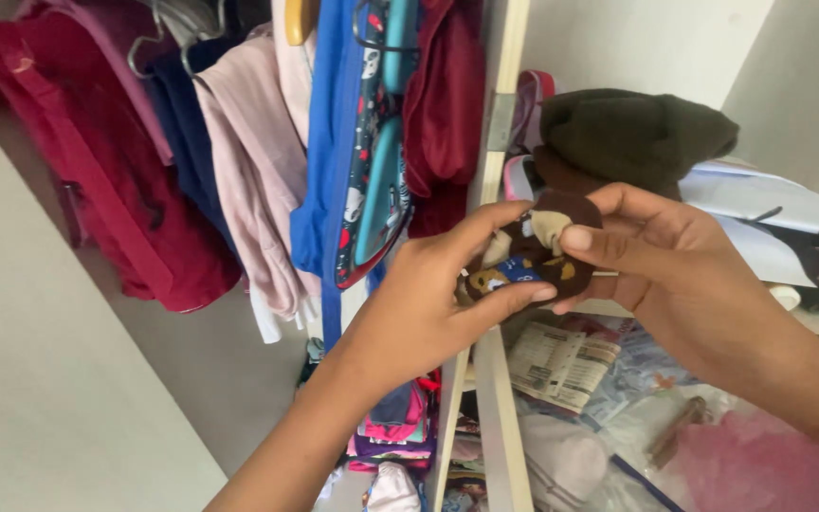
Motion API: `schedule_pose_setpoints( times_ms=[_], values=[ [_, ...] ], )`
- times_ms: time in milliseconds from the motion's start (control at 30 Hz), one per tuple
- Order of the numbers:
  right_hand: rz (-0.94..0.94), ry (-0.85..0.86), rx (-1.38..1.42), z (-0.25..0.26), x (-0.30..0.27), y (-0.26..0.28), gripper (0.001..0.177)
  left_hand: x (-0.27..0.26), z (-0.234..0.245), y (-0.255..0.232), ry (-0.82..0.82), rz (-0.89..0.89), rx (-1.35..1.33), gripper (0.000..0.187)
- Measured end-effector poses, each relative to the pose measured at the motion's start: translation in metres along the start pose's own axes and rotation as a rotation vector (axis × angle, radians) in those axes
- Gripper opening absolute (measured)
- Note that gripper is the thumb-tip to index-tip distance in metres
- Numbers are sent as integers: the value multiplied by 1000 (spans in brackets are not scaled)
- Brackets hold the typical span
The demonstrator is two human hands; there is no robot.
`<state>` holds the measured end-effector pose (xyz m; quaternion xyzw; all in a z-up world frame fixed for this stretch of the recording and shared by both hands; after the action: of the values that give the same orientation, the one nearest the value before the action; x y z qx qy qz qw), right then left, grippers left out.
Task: Organizing clothes and various items inside a closet and drawer.
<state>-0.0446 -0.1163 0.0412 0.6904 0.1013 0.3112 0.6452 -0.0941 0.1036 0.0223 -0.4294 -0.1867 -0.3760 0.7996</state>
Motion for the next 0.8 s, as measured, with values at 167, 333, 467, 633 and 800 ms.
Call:
schedule_pose_setpoints(
  times_ms=[167,333,467,633,800],
  values=[
    [-71,117,-34,-26,11,-8,21,-25,21,3,-32,-68,56,58],
    [-140,147,-138,-41,17,-21,25,-46,36,5,-5,58,40,59],
    [-174,202,-241,-55,24,-28,25,-61,51,9,54,59,15,57],
    [-176,239,-410,-87,28,-31,20,-75,69,11,125,222,89,59],
    [-160,309,-654,-105,34,-40,18,-89,77,24,227,334,62,58]
  ],
)
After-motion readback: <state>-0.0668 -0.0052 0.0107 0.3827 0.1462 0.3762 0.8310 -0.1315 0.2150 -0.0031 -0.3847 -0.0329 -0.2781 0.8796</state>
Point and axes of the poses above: each hand's wrist, its own x-axis towards the middle knuckle, its own z-axis out of the back of the hand, y = z × x, the point moved 2 cm from there along x, towards the middle knuckle, and after that the axes turned 12 degrees about y, right-handed, at the moved point
